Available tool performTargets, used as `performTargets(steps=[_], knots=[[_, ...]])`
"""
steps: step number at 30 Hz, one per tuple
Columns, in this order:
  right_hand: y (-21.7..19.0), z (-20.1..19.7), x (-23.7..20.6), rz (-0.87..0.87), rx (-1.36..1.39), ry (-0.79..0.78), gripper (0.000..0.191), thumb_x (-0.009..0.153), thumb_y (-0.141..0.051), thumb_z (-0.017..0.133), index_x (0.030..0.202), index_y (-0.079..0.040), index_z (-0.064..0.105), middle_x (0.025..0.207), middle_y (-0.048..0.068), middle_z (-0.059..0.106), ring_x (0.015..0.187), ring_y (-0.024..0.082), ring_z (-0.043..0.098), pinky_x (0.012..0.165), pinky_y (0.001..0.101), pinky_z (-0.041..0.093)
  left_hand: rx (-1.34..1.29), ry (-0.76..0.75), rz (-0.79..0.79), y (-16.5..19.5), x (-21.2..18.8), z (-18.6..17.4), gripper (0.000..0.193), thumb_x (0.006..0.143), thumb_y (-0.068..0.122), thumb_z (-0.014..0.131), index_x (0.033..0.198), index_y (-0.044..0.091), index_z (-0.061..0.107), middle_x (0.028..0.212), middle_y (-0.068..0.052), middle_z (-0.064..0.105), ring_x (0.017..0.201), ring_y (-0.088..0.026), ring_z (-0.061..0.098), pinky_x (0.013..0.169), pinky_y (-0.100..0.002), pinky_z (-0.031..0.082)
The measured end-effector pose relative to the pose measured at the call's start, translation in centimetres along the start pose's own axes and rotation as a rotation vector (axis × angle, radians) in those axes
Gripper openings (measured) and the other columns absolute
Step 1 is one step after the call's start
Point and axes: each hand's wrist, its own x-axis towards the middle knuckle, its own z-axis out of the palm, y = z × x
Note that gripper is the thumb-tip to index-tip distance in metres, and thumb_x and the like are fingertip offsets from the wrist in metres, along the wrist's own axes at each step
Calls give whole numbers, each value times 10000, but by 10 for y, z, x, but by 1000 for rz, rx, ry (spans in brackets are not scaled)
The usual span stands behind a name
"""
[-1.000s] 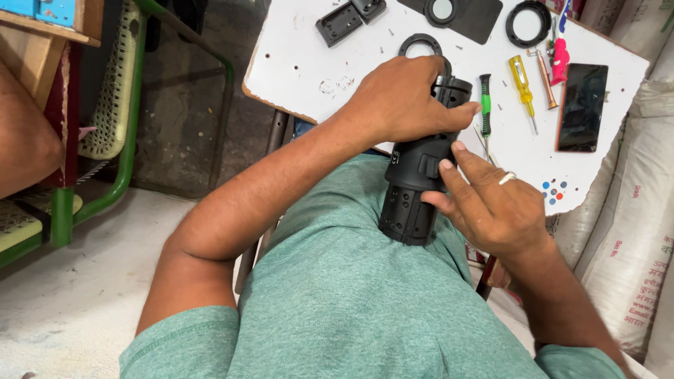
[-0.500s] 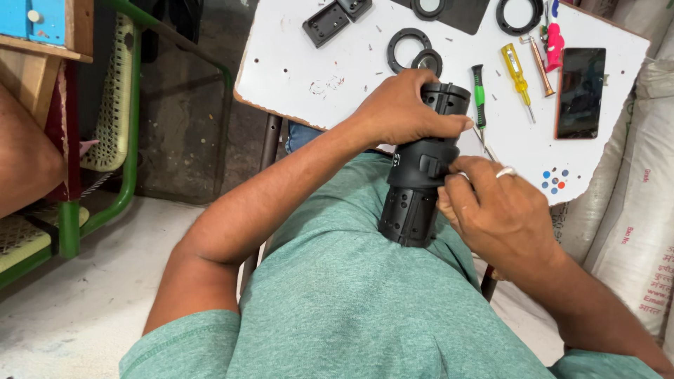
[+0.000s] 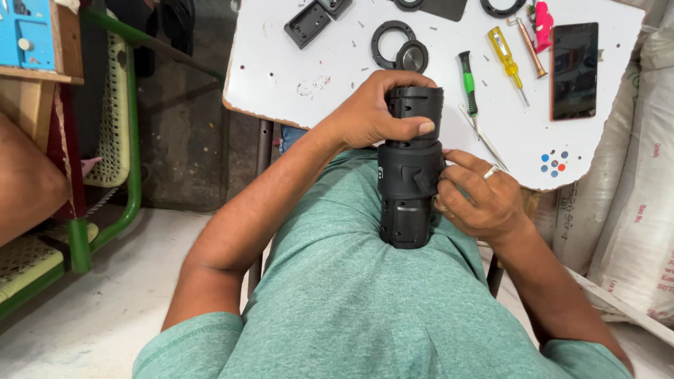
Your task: The person assembles a camera lens by hand, attaching a rubber grip and a red ring to the lens barrel. They rotate and align the parts to fit them together, then attach a lens hood to the front.
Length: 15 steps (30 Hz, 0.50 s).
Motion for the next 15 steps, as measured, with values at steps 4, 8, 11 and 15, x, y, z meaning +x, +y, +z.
performTargets(steps=[4,8,11,15], knots=[[7,23,-12,-8,50,115,137,873,-85,722,894,-33,597,939,95,589,963,327,748,618,360,552,-56,-13,22,-6,-5,-5,627,768,392,865,1240,21,681,1002,-42,692,898,-139,694,859,-313,627],[1,42,-25,19,69,225,119,958,-101,662,920,-17,587,951,135,598,895,335,729,635,388,556,48,-26,86,-7,-6,-6,632,777,397,855,1260,29,680,1033,-47,702,937,-139,692,887,-323,609],[-15,47,-37,76,95,238,129,996,-115,634,930,-16,585,973,152,622,841,326,710,631,397,553,12,-40,64,-6,-9,-5,629,790,403,859,1263,28,684,1044,-55,698,952,-149,681,905,-338,602],[-16,54,-30,84,123,270,159,1047,-132,612,973,7,588,1034,181,638,842,316,706,655,389,566,-5,3,42,-2,-14,-8,652,774,417,860,1271,36,678,1048,-57,686,948,-160,700,905,-350,632]])
